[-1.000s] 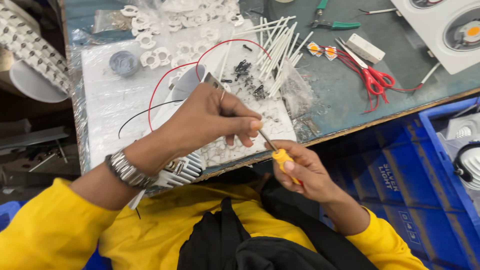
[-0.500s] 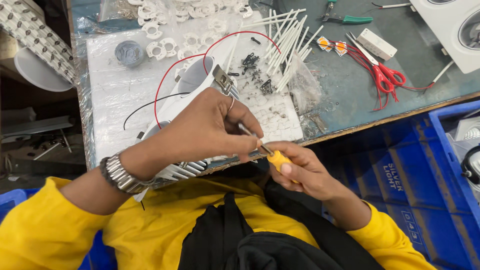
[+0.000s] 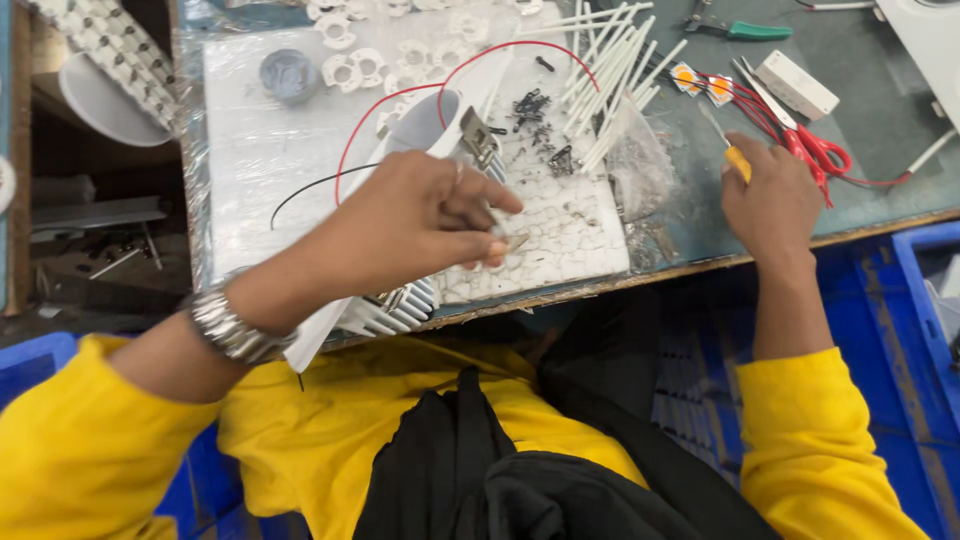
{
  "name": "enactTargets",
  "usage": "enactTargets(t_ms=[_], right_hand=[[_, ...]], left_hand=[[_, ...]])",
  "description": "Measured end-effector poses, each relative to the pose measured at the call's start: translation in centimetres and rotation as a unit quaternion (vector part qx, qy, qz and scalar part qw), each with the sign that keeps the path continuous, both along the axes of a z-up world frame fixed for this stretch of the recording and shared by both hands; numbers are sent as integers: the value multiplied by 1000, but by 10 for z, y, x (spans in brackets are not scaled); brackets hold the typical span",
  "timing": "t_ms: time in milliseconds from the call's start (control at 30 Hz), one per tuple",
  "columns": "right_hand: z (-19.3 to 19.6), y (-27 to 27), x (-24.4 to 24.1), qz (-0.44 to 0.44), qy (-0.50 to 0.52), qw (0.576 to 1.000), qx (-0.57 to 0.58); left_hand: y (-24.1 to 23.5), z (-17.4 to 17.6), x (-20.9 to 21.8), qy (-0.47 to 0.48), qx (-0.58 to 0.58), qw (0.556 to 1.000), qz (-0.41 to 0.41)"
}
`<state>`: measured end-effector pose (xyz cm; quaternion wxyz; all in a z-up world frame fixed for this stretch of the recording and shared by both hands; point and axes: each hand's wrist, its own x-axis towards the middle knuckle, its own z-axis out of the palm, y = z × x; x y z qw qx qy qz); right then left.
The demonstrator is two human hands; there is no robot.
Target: The person assembles a dual-socket light fixture by inserting internal components into the housing, securing them with a green powered screwdriver, connecting wires, and using a yellow manual screwdriver to fasten screws onto a heat sink assembly.
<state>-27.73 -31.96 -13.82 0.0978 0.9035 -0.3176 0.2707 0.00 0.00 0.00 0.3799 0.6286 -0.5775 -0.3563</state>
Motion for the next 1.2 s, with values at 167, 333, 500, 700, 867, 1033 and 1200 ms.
enactTargets(t_ms=[167, 333, 500, 700, 867, 1033, 1200], right_hand=[[13, 51, 31, 172, -212, 958, 90], [22, 165, 63, 405, -309, 813, 281], [29, 187, 83, 340, -378, 809, 294], [25, 191, 87, 328, -379, 833, 234], [3, 175, 101, 342, -454, 689, 449], [-10, 151, 129, 291, -460, 662, 515], [-18, 152, 139, 277, -436, 676, 525]], left_hand=[[-9, -16, -6, 27, -67, 997, 1], [-17, -23, -13, 113, -50, 992, 17], [-14, -24, -19, 141, -55, 987, 56], [-5, -12, -23, 55, -36, 996, 59], [-6, 5, 18, -302, -96, 931, 183], [-20, -36, 29, -416, 24, 897, 146], [-28, -65, 47, -217, 4, 958, 187]])
